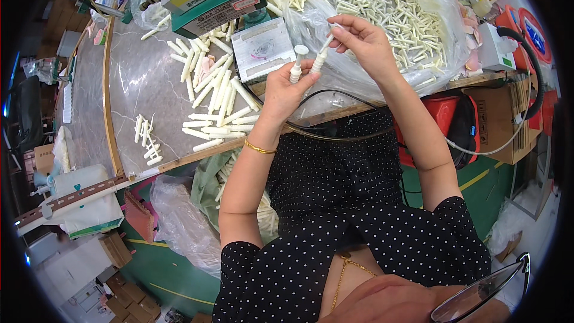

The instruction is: Manually inserting small plastic components into an assembly fixture on a workbench.

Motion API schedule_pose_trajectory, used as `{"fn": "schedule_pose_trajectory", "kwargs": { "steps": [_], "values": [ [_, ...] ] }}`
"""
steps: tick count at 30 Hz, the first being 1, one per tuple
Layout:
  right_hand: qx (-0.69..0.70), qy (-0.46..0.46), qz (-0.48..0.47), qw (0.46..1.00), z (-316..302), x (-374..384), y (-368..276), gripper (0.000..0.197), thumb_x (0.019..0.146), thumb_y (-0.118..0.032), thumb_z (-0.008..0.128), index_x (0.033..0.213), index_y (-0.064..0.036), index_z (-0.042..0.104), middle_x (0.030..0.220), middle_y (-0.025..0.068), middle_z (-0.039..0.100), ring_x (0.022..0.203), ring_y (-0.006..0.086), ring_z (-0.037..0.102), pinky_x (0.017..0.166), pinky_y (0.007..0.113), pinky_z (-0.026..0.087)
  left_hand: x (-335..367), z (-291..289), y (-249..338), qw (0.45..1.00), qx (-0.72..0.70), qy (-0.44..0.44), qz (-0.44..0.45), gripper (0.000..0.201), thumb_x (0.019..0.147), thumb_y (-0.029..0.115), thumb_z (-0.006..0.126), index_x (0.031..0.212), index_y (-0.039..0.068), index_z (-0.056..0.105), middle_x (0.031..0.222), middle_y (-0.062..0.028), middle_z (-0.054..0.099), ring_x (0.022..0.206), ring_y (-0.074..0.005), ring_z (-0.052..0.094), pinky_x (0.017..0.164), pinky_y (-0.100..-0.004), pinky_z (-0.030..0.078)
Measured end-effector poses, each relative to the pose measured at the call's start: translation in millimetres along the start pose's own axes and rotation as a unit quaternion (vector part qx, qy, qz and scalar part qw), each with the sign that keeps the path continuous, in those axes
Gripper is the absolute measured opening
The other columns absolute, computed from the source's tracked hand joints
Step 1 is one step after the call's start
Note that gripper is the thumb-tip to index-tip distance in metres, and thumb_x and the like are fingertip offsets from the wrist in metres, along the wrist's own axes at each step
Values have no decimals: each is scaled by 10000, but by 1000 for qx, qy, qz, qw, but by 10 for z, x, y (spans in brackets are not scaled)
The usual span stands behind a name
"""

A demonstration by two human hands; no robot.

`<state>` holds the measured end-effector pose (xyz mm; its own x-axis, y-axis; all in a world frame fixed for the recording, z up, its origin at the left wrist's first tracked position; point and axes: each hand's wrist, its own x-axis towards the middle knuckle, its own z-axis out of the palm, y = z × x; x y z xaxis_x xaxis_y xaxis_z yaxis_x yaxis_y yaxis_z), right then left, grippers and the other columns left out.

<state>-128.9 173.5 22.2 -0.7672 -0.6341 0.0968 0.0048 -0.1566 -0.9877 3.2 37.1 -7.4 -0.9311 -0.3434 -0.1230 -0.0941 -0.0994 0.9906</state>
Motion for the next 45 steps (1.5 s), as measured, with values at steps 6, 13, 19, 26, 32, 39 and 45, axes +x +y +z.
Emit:
{"fn": "schedule_pose_trajectory", "kwargs": {
  "steps": [6,13,19,26,32,39,45],
  "values": [
    [33,41,-2,999,-128,65,-15,248,847,-118,595,1056,14,583,829,56,625,724,98,598,642,211,478,5,-24,41,1000,22,-12,-10,292,785,28,650,1060,-48,589,897,-88,647,806,-111,605,740,-216,476],
    [-4,21,-26,999,-52,14,-42,235,842,-101,596,1050,8,588,822,47,623,737,92,597,644,208,484,0,-65,72,1000,23,-10,-11,280,779,30,657,1044,-43,602,891,-81,648,793,-104,598,732,-213,473],
    [-201,7,-175,964,-20,-70,-94,224,837,-83,597,1047,-5,594,834,35,620,741,91,598,647,209,488,0,-72,69,997,74,-4,-14,263,767,34,671,1015,-37,619,878,-71,649,777,-95,589,716,-209,469],
    [-23,-14,16,999,-51,-60,-47,231,863,-77,560,1079,4,576,856,54,613,768,88,583,696,212,486,-2,-39,14,1000,-6,-13,-18,269,760,21,676,1013,-45,614,875,-77,649,771,-92,591,700,-205,473],
    [-62,-51,-37,996,108,-68,-67,235,860,-76,566,1083,-2,579,865,42,618,751,81,582,684,206,485,-52,-22,-76,997,24,44,52,242,745,23,687,976,-21,631,815,-37,637,724,-66,557,646,-209,462],
    [-180,-77,-134,971,255,19,-255,358,813,-85,613,1162,-67,539,840,55,625,725,86,588,644,217,482,117,-104,-72,949,143,196,202,201,728,57,696,910,0,633,747,-54,632,669,-72,537,617,-238,449],
    [-199,-37,-124,971,169,-69,-148,509,774,-85,662,1245,-106,469,982,60,540,708,81,548,621,213,456,459,-445,-162,947,57,297,113,241,726,75,695,925,-51,638,709,-52,641,616,-70,553,587,-217,460]
  ]
}}
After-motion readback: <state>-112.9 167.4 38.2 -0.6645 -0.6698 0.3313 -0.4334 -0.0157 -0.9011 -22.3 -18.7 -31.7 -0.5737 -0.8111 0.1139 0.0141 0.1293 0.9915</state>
